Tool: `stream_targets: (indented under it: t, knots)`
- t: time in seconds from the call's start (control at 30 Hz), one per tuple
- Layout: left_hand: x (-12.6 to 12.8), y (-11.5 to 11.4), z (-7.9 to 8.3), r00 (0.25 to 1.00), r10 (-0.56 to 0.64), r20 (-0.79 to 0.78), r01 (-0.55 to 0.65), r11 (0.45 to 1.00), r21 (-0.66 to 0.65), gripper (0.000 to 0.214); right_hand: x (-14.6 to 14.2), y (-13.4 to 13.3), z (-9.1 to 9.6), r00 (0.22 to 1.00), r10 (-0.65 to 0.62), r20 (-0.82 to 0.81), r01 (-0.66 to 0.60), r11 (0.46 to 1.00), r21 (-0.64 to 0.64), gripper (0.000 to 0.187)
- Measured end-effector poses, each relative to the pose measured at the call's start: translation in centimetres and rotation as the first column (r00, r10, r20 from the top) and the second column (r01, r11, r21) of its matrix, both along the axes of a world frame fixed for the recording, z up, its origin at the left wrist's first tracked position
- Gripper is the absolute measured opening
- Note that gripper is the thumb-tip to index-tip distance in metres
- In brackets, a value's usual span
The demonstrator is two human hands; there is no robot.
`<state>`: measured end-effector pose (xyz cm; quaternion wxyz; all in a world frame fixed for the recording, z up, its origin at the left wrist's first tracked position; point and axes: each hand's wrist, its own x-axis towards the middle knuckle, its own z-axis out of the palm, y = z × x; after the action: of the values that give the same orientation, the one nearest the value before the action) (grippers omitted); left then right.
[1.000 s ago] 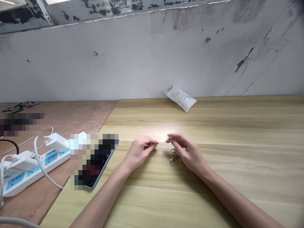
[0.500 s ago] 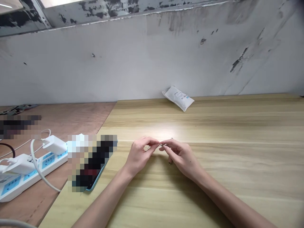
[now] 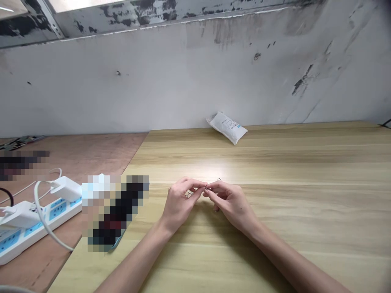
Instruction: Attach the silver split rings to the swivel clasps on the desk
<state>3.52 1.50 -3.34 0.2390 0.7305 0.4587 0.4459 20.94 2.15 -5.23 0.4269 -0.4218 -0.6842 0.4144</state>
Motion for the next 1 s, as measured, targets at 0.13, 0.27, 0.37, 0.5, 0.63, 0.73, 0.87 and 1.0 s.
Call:
stream_targets:
  t: [0.13,0.27,0.37,0.5,0.63,0.73,0.87,1.0]
  knots:
    - [-0.1,0.1,0.2,1.000,0.006,-0.012,-0.007,1.000,-0.027,0.010,0.1,-0.2,0.6,0.998,-0.036,0.055,0.032,0.997,0.073,0.017]
    - [-0.4,0.2,0.3,0.999,-0.033,-0.040,0.031,0.998,-0.052,0.010,0.3,-0.3,0.8,0.998,-0.017,0.066,0.011,0.995,0.100,0.015]
    - [-0.7,0.3,0.6,0.996,-0.045,-0.083,0.042,0.999,-0.031,0.009,0.5,-0.3,0.7,0.998,0.021,0.053,-0.025,0.997,0.079,0.014]
    - [-1.1,0.4,1.0,0.980,-0.024,-0.197,0.029,0.999,0.024,0.009,0.7,0.0,0.6,0.996,0.088,0.004,-0.088,0.996,0.019,0.016]
    - [-1.2,0.5,1.1,0.948,0.062,-0.311,-0.016,0.989,0.147,0.007,1.0,0.5,0.5,0.993,0.064,-0.097,-0.070,0.996,-0.054,0.021]
    - [-1.3,0.5,0.9,0.929,0.101,-0.357,-0.023,0.976,0.217,0.006,1.1,0.7,0.4,0.991,0.038,-0.131,-0.045,0.998,-0.050,0.021]
    - [-1.4,0.6,0.8,0.907,0.146,-0.395,-0.039,0.963,0.268,0.007,1.2,0.5,0.6,0.999,0.006,-0.038,-0.002,0.994,0.108,0.016]
    - [-1.4,0.5,0.8,0.892,0.157,-0.425,-0.043,0.963,0.266,0.008,1.1,0.4,1.0,0.999,-0.037,0.017,0.031,0.966,0.256,0.013]
